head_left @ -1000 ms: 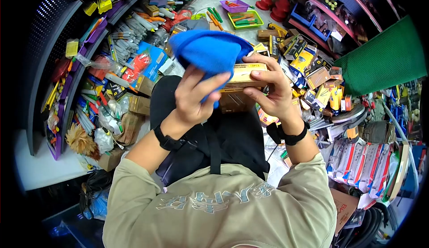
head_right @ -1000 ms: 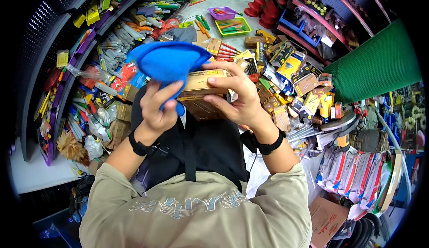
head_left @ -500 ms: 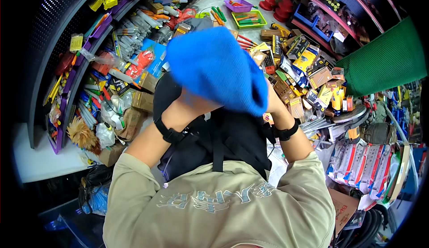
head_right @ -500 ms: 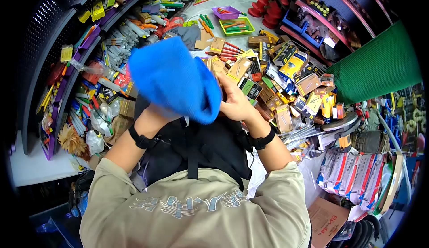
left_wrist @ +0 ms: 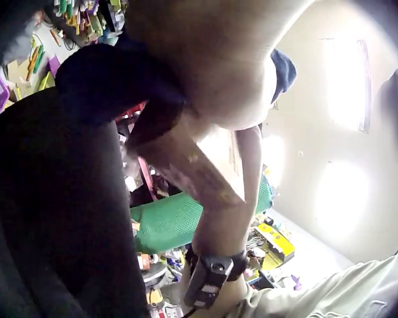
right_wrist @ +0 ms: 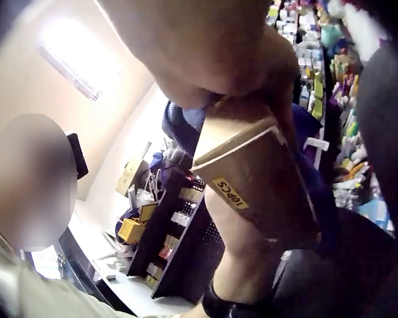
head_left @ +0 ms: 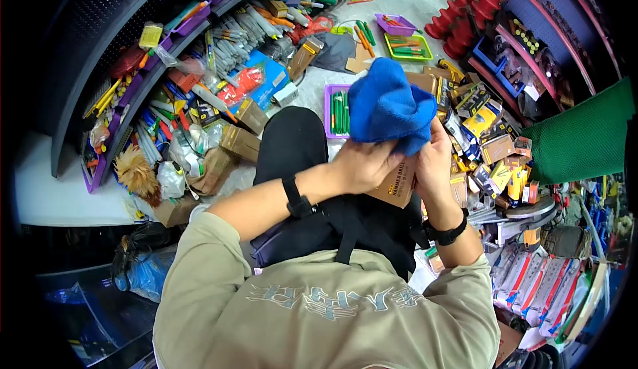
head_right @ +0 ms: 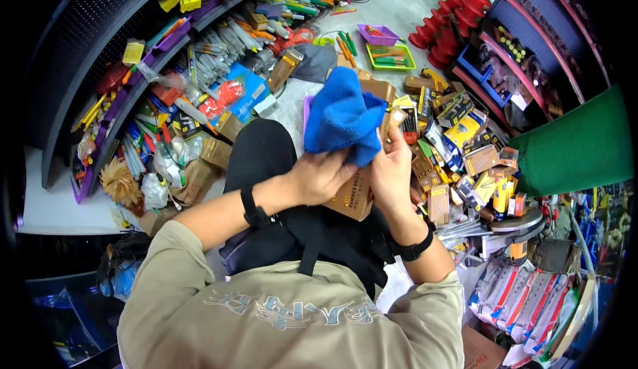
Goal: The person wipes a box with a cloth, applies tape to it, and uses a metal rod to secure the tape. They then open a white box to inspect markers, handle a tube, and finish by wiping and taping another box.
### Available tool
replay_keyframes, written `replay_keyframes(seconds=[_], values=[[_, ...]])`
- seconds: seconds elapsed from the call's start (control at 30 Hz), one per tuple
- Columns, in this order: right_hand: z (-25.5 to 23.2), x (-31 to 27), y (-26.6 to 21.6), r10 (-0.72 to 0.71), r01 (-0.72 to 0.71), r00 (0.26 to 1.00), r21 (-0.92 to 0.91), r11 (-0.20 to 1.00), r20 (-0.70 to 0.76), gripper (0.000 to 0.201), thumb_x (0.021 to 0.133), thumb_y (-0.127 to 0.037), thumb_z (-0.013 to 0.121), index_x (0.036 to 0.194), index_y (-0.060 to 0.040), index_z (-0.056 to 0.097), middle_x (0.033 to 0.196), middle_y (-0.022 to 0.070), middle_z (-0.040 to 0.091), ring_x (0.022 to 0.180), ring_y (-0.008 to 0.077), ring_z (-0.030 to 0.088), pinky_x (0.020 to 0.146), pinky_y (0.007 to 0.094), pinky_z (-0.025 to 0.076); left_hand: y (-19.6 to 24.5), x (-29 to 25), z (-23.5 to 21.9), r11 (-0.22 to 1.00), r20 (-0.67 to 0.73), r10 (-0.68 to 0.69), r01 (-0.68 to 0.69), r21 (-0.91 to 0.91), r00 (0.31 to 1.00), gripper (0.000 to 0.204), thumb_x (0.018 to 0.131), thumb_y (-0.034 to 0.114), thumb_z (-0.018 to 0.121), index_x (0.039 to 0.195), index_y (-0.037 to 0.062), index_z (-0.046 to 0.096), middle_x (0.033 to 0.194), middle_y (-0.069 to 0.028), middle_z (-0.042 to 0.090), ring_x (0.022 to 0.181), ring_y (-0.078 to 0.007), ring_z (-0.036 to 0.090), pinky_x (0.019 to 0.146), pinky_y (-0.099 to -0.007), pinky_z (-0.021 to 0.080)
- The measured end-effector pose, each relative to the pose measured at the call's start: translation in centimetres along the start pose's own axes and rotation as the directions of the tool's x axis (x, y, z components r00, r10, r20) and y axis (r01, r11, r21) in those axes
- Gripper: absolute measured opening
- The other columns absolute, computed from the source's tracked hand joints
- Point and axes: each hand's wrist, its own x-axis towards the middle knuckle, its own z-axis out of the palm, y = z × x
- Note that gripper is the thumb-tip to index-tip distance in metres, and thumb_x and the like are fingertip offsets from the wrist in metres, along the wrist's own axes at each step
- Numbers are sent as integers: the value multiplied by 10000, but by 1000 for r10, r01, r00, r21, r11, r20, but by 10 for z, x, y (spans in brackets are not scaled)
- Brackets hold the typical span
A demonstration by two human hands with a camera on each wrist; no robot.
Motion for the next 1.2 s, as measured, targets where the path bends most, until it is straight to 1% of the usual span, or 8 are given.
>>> replay_keyframes(seconds=[0.07, 0.33, 0.4, 0.6, 0.67, 0.73, 0.87, 1.2], values=[[-12, 9, 5, -34, 31, 999, -124, 992, -26, 313, 1069, -172, 590, 1338, -13, 581, 1128, 67, 722, 940, 107, 689, 814, 252, 565, 0, -21, -11, 912, 278, 241, -315, 262, 930, 383, 986, 252, 604, 1281, 13, 653, 1373, -224, 586, 1284, -419, 541, 1094, -526, 422], [9, 18, -41, -233, 260, 941, 83, 962, -246, 346, 1109, -317, 491, 1316, -44, 540, 1185, 109, 681, 1017, 179, 696, 854, 325, 589, 20, -21, -56, 975, 131, 21, 9, -223, 991, 509, 1014, 101, 515, 1508, 11, 431, 1483, -190, 540, 1399, -358, 490, 1197, -453, 336], [13, 12, -58, -185, 205, 963, 84, 975, -197, 488, 1106, -434, 436, 1346, -19, 527, 1162, 110, 690, 994, 188, 709, 846, 324, 592, 17, -19, -66, 583, 54, -444, 334, -741, 894, 447, 1093, 189, 415, 1488, -17, 438, 1430, -165, 572, 1350, -285, 529, 1171, -415, 369], [39, 13, -50, -92, 95, 995, -129, 987, 34, 492, 1100, -397, 471, 1349, 16, 569, 1109, 89, 661, 948, 170, 635, 897, 292, 502, 74, 10, -67, -191, 228, -366, 167, -967, 902, 728, 1092, 556, 324, 1589, 26, 281, 1559, -119, 461, 1425, -247, 466, 1187, -405, 372], [43, 30, -27, -582, 442, 813, -681, 584, 28, 508, 1088, -341, 521, 1430, 34, 492, 1104, 101, 612, 997, 185, 592, 899, 321, 493, 71, 11, -69, -191, 251, -341, 195, -962, 906, 729, 1089, 562, 328, 1595, 41, 265, 1552, -117, 459, 1406, -242, 486, 1173, -403, 390], [49, 16, -35, -328, 315, 943, -481, 818, 59, 633, 1039, -311, 605, 1521, 32, 377, 1205, 174, 532, 1127, 272, 545, 984, 410, 464, 62, 10, -66, -212, 324, -414, 256, -943, 851, 675, 1111, 513, 297, 1585, 32, 276, 1541, -113, 454, 1417, -223, 465, 1171, -385, 389], [47, -1, -44, -217, 456, 889, -756, 469, 402, 872, 902, -470, 758, 1531, 11, 393, 1355, 205, 462, 1253, 345, 538, 1036, 406, 467, 45, 9, -49, 45, 260, -600, 357, -933, 756, 611, 1129, 467, 248, 1544, 25, 324, 1461, -144, 520, 1335, -242, 550, 1126, -405, 453], [59, -45, -35, -88, 181, 896, -178, 967, 435, 910, 829, -117, 850, 1585, -27, 352, 1517, 118, 353, 1453, 253, 391, 1155, 440, 410, -4, 57, -77, 238, 62, -654, 283, -929, 754, 553, 1126, 496, 274, 1296, 44, 544, 1085, -123, 678, 982, -214, 692, 895, -372, 577]])
